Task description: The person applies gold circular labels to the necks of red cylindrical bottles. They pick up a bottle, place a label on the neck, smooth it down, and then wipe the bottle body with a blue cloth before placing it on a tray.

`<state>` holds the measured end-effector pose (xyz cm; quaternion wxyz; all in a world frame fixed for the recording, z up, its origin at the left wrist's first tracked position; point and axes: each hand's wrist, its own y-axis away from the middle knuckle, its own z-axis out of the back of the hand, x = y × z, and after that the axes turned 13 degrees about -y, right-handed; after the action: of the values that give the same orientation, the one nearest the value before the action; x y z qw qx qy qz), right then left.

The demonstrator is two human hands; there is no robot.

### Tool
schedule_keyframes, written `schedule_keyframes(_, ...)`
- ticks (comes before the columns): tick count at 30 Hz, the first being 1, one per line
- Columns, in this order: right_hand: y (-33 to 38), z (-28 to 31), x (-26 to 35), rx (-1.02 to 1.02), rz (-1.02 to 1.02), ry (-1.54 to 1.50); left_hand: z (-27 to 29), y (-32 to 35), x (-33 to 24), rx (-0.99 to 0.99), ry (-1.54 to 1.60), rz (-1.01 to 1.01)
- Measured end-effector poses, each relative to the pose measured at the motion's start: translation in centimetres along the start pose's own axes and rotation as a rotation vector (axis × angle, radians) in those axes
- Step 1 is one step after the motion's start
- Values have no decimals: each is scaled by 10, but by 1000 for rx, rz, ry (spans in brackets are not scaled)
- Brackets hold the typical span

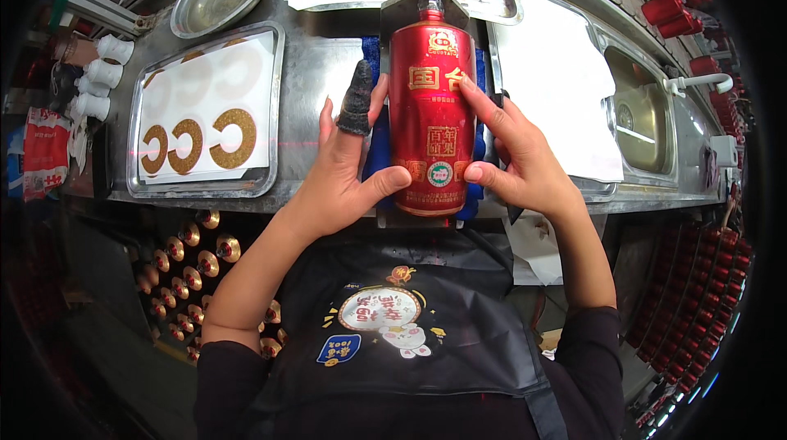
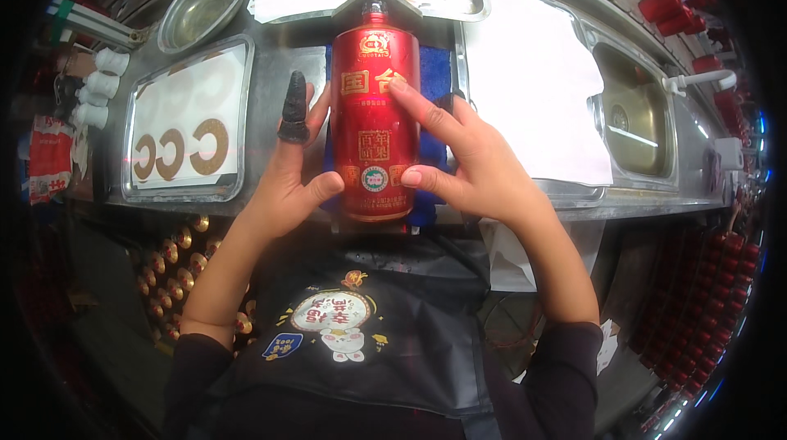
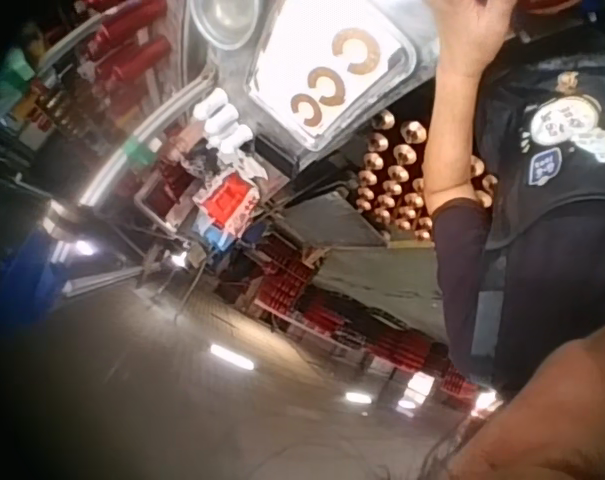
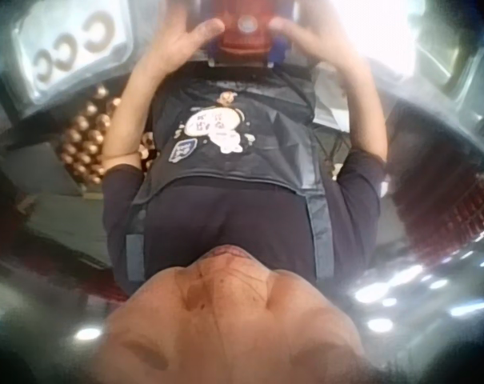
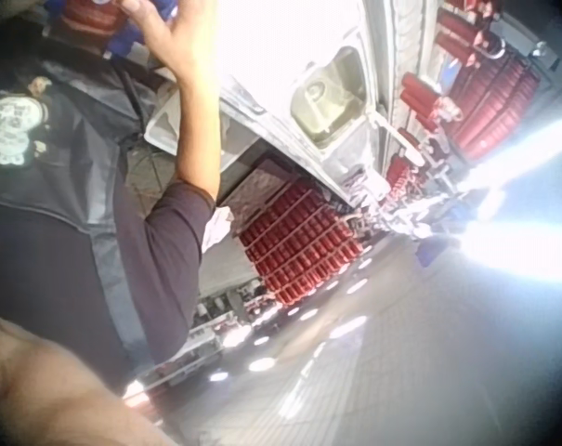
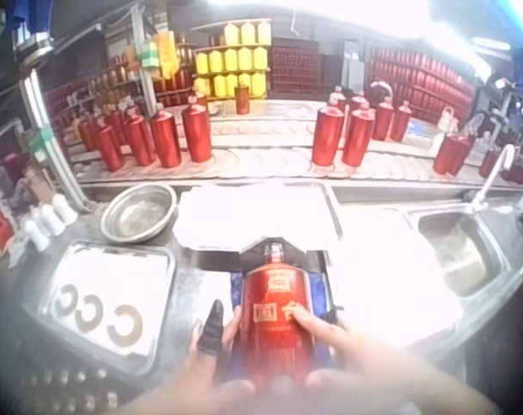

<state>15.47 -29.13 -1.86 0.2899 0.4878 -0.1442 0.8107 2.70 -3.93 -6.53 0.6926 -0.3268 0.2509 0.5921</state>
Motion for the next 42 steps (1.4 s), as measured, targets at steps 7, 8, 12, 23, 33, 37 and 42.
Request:
schedule_keyframes(7,-1,-4,-7,-27,36,31,-8,0,5,-25,109,19)
schedule_keyframes(8,-1,-4,-6,-21,35,36,-6,0,6,-22,93,6)
schedule_keyframes(12,2,-3,2,-44,51,22,3,-1,4,-91,-24,-49)
schedule_keyframes(23,7,-9,8,-15,51,90,0,-5,-4,-57,-125,-239)
schedule_keyframes(33,5,-9,9,-50,67,82,-7,-2,2,-96,100,-111)
schedule_keyframes(37,6,-8,15,13,-17,151,-20,2,2,-89,218,-34)
schedule_keyframes(42,4,-8,16,-2,16,97,-29,4,2,-58,345,34)
